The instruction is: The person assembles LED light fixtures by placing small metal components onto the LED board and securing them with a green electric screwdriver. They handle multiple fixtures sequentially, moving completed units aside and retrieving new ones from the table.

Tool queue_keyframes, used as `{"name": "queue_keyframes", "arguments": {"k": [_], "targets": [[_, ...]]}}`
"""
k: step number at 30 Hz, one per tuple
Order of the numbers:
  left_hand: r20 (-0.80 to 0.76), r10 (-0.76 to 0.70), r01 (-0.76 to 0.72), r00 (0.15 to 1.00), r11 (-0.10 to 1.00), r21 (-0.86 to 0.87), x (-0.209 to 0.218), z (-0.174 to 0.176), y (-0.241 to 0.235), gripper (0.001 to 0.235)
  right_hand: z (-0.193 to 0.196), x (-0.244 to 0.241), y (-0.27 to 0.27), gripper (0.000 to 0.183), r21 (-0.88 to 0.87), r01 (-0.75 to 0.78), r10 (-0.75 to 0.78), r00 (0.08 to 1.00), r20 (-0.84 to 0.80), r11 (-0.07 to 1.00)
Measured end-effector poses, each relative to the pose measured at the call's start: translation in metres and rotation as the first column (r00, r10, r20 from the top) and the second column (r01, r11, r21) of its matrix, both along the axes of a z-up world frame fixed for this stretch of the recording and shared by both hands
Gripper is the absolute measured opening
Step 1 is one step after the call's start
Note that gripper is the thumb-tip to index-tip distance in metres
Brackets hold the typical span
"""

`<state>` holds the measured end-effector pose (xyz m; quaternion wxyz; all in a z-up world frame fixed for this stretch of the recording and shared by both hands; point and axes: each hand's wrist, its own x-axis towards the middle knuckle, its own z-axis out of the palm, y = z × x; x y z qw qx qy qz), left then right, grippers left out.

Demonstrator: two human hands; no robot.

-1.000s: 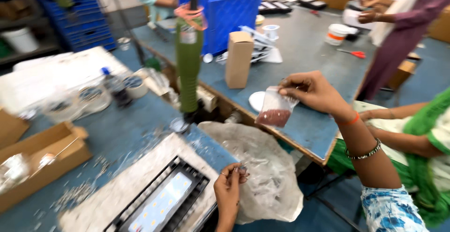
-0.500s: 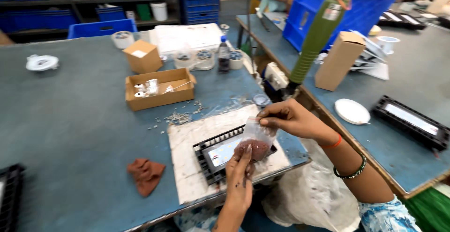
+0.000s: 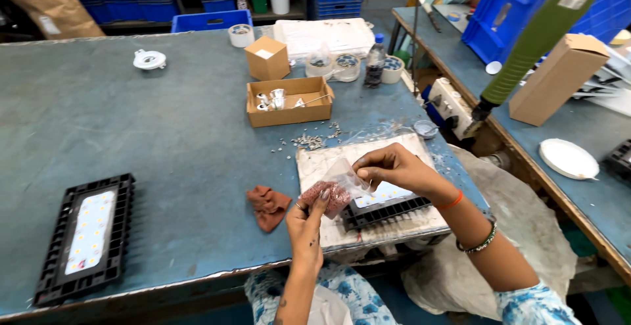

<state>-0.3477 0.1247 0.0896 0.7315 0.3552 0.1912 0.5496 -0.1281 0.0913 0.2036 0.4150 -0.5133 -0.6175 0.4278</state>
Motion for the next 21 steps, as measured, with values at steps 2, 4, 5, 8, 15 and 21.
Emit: {"name": "queue_keyframes", "arguments": {"k": [2, 4, 5, 8, 15, 21], "targets": [[-0.039, 0.030, -0.030, 0.999, 1.000, 0.009, -0.010, -0.013, 0.012, 0.027, -0.015, -0.012, 0.009, 0.030, 0.000, 0.007, -0.007, 1.000, -0.030, 1.000], [-0.160, 0.062, -0.061, 0.985, 0.998, 0.009, -0.019, -0.027, 0.027, 0.023, -0.026, -0.023, 0.016, 0.030, -0.006, 0.019, -0.020, 0.999, -0.051, 1.000], [-0.219, 0.076, -0.075, 0.973, 0.997, 0.011, -0.023, -0.033, 0.035, 0.024, -0.030, -0.028, 0.019, 0.030, -0.012, 0.043, -0.044, 0.999, -0.022, 0.999], [-0.294, 0.099, -0.097, 0.951, 0.995, 0.021, -0.031, -0.044, 0.057, 0.024, -0.040, -0.043, 0.027, 0.029, -0.024, 0.141, -0.138, 0.985, 0.107, 0.990], [-0.470, 0.108, -0.079, 0.876, 0.994, 0.079, -0.044, -0.023, 0.092, 0.025, -0.070, -0.050, 0.060, 0.023, 0.045, 0.219, -0.224, 0.955, 0.194, 0.975], [-0.707, 0.520, -0.377, 0.480, 0.849, 0.369, -0.055, 0.003, 0.136, 0.041, -0.095, -0.064, 0.119, 0.017, 0.035, 0.302, -0.304, 0.950, 0.076, 0.953]]}}
